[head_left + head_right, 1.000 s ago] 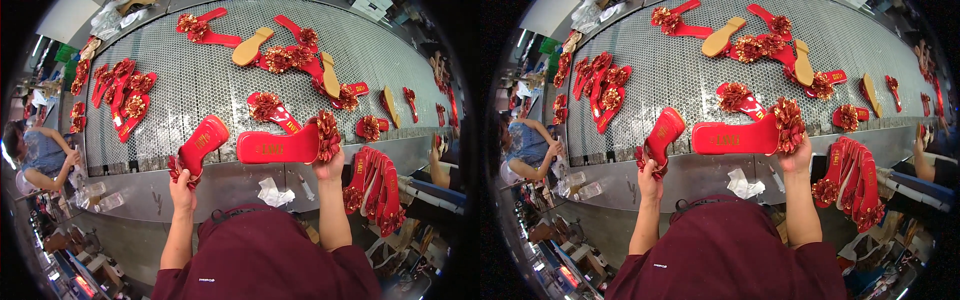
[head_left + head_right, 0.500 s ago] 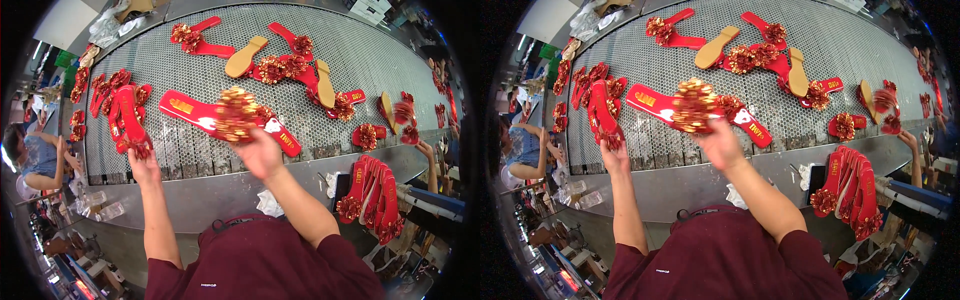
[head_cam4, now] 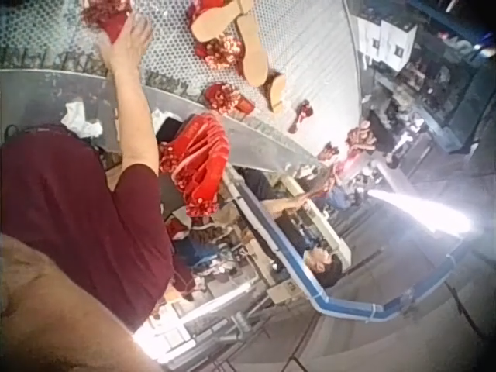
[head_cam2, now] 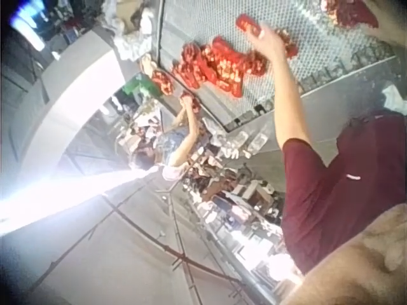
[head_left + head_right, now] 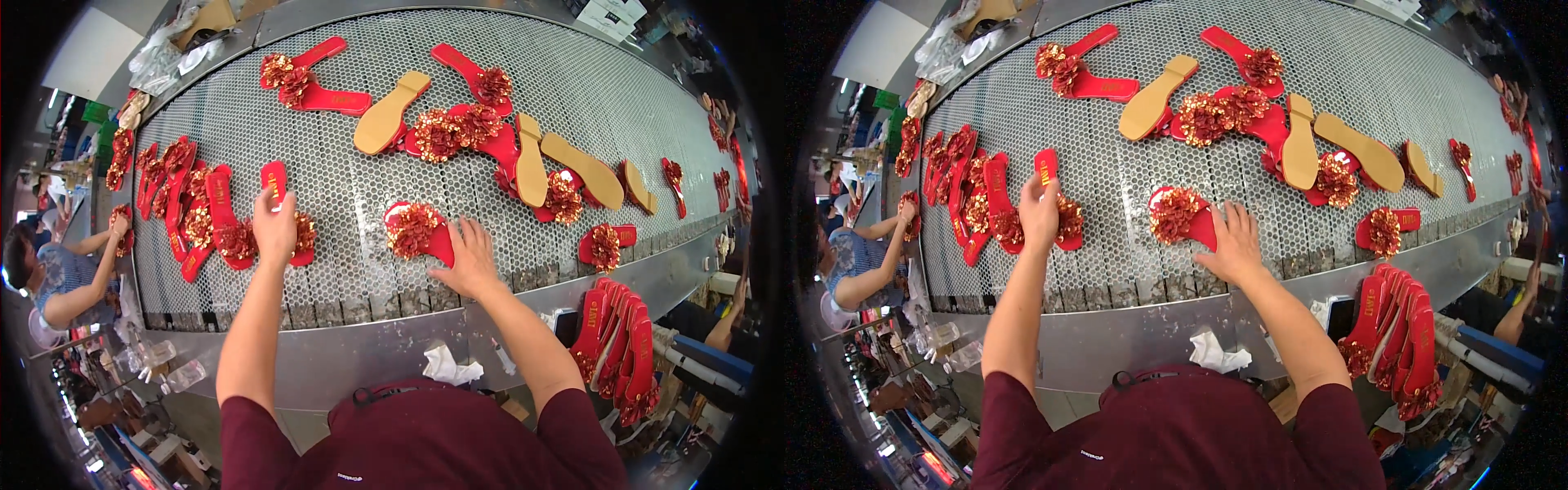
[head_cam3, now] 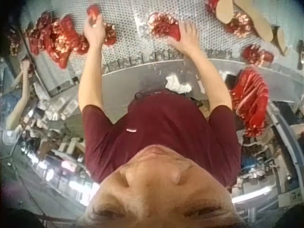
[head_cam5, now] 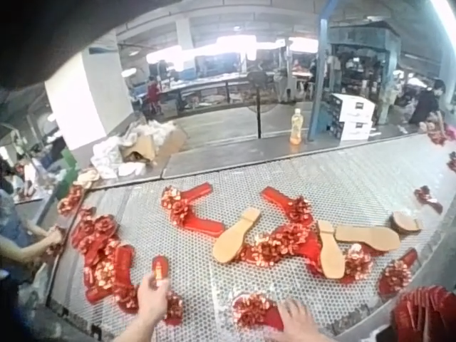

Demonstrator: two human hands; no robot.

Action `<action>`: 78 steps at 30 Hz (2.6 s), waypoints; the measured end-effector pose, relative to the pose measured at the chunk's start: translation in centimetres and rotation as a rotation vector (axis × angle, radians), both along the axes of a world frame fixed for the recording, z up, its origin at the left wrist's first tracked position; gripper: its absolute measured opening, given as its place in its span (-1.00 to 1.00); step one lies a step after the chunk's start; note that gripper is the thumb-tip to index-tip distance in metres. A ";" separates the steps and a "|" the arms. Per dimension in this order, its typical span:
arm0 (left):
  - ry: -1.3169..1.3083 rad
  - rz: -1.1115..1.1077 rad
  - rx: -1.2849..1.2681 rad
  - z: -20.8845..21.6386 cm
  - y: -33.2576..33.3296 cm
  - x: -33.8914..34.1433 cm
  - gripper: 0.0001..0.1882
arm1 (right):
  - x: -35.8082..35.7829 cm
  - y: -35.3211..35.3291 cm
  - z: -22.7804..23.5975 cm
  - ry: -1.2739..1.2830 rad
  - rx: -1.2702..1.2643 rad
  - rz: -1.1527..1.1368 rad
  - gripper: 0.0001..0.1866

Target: Apply glue and clean sandals at a conveyor belt assembly line station.

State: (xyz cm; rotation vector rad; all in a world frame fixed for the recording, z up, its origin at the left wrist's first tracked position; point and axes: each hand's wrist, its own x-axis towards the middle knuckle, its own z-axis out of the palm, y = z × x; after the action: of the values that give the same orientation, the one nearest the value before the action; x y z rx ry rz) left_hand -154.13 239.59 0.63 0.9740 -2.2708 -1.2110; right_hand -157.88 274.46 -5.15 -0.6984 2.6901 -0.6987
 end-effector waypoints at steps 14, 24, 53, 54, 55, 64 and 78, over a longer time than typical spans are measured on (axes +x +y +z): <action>0.004 -0.196 -0.040 -6.4 -9.5 -23.7 -0.33 | -3.6 1.5 -2.5 0.159 0.050 -0.078 -0.19; -0.545 -0.089 -0.323 -7.5 -11.5 -23.0 -0.25 | -3.4 1.3 -2.8 0.181 0.057 -0.083 -0.13; 0.423 0.149 0.222 7.9 1.7 1.9 -0.74 | -3.1 1.5 -1.9 0.079 -0.014 -0.146 -0.31; 0.435 0.130 0.194 8.1 2.7 2.9 -0.77 | -3.1 1.6 -1.7 0.118 -0.008 -0.148 -0.34; 0.445 0.109 0.169 8.4 3.9 3.4 -0.79 | -3.2 1.8 -1.8 0.118 -0.016 -0.134 -0.34; 0.413 0.165 0.247 10.0 10.4 9.1 -0.82 | -2.2 0.7 4.8 -0.190 -0.224 -0.209 -0.38; 0.306 0.264 0.365 9.5 12.4 11.8 -0.78 | -2.0 -7.3 2.7 -0.489 -0.597 -0.315 -0.30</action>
State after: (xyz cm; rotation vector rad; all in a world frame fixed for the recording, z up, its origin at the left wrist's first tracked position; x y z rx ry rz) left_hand -142.34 252.03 10.12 1.0859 -1.6629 -1.5608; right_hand -159.86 267.15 -2.41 -0.1667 2.1474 -1.5573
